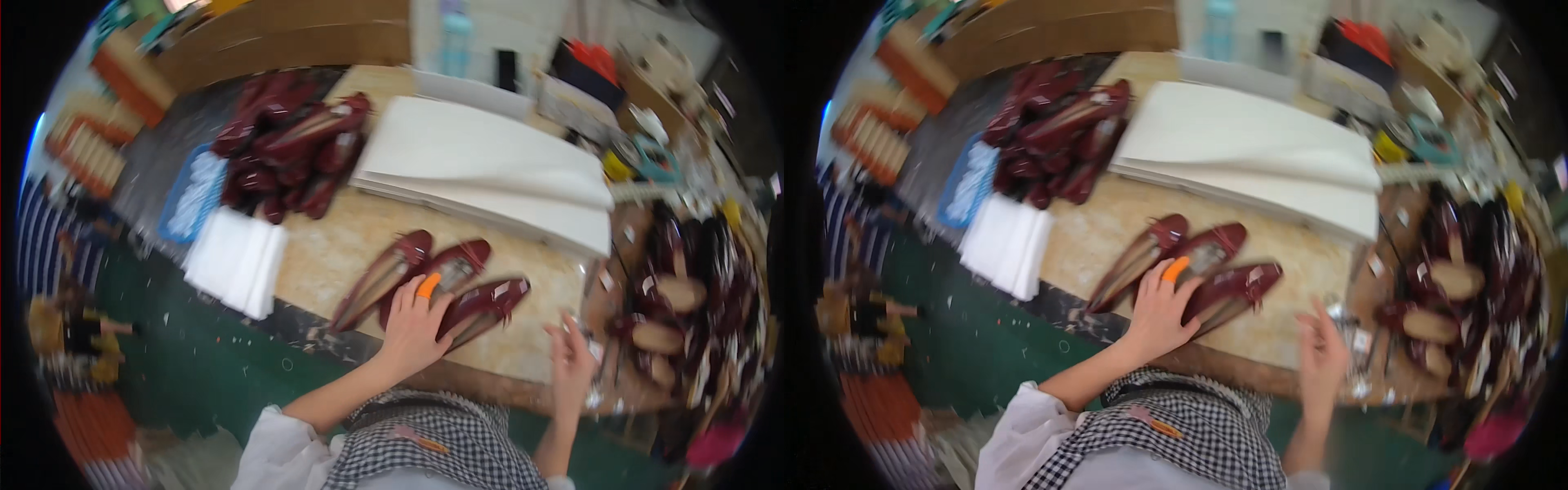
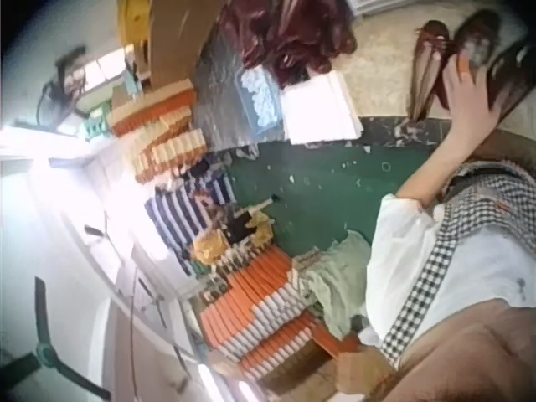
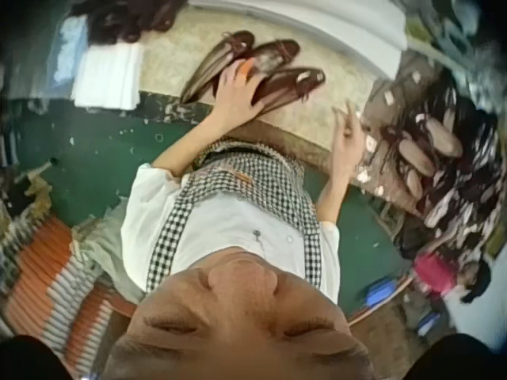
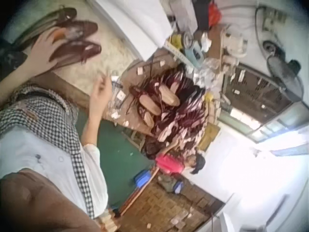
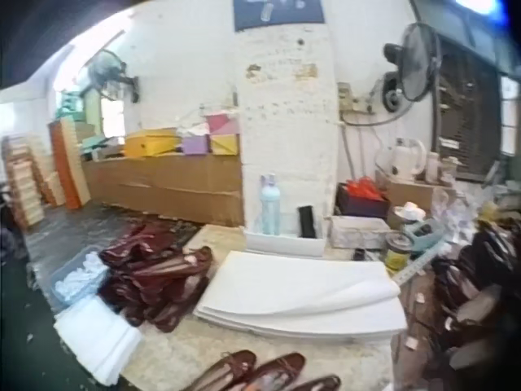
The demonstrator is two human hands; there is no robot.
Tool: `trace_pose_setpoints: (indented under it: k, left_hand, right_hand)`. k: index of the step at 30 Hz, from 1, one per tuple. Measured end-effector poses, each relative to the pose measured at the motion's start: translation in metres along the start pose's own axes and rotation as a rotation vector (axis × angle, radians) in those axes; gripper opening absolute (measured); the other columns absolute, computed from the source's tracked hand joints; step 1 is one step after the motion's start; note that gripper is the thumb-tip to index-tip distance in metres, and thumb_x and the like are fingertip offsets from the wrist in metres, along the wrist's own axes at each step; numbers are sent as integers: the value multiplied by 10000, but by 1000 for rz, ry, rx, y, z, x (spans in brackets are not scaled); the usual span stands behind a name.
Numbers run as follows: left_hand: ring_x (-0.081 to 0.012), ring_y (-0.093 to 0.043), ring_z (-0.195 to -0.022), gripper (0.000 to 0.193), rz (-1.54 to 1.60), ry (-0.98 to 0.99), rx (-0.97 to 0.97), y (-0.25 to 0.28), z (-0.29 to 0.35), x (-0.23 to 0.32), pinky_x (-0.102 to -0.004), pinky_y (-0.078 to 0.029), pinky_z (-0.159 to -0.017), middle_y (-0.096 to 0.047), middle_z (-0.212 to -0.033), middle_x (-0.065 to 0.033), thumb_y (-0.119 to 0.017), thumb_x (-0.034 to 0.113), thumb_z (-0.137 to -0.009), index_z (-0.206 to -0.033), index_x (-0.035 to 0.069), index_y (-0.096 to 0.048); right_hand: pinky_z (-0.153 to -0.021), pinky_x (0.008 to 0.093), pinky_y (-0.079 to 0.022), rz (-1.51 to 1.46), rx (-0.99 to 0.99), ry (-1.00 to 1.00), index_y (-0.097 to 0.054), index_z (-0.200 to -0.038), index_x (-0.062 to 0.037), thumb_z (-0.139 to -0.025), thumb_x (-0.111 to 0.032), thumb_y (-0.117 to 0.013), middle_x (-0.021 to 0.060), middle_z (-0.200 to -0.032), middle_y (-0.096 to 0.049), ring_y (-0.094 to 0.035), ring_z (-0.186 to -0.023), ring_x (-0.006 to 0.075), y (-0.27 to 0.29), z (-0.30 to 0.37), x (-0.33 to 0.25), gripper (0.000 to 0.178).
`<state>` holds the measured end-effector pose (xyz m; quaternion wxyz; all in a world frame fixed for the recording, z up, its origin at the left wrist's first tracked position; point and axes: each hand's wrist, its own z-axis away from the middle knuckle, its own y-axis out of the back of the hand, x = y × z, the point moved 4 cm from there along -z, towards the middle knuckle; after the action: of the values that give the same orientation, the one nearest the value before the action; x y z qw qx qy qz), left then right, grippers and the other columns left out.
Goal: The person wipes the exterior of maroon patent leather flats with a white cloth. They then stuff paper into the shoes to maintain their shape and place them on the table. The person repeats this process for multiple pairs of shoes.
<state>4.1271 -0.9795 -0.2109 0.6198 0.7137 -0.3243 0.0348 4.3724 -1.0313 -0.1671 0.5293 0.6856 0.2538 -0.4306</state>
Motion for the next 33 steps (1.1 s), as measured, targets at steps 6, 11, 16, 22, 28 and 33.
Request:
trace_pose_setpoints:
  k: [6,11,16,22,28,33]
  left_hand:
    - [-397,-422,-1184,695,-49,152,-217,7,-7,-66,-501,-400,-957,-497,-1236,-176,-769,288,-684,-1301,180,-469]
    - [-335,-484,-1154,543,77,74,-29,62,19,-82,-430,-436,-952,-539,-1223,-103,-721,186,-714,-1236,158,-574]
    - [-303,-527,-1125,440,-5,167,489,223,3,-161,-404,-417,-982,-605,-1155,-109,-629,67,-672,-1110,109,-628]
    - [-355,-649,-993,540,-58,738,1135,327,-23,-419,-390,-499,-873,-673,-1050,-214,-657,283,-707,-1221,119,-624]
    - [-253,-662,-988,765,277,1040,452,273,-28,-588,-369,-509,-836,-692,-1057,-172,-723,618,-671,-1056,-43,-693]
    - [-188,-596,-910,448,610,972,479,288,-75,-536,-331,-473,-804,-660,-1039,-72,-484,399,-962,-1170,39,-649]
  right_hand:
    - [-563,306,-467,263,-251,43,-628,-1189,-22,-919,-142,-566,113,-808,-706,-589,-583,164,-37,10,60,302]
    - [-564,311,-481,408,-373,261,-642,-1144,-26,-919,-135,-557,122,-740,-677,-605,-577,205,-92,8,74,264]
    - [-599,325,-498,238,-235,128,-673,-1100,-99,-926,-158,-577,142,-755,-664,-605,-606,238,-84,3,78,207]
    - [-620,342,-513,476,-101,237,-692,-1064,-108,-916,-136,-584,162,-848,-681,-641,-663,274,-99,17,54,186]
    - [-664,371,-524,438,-51,291,-691,-1050,-87,-902,-93,-574,160,-884,-692,-670,-732,313,-108,23,35,189]
    - [-555,351,-483,387,-99,113,-685,-1041,-60,-880,-129,-596,141,-703,-648,-598,-562,259,-94,14,66,197]
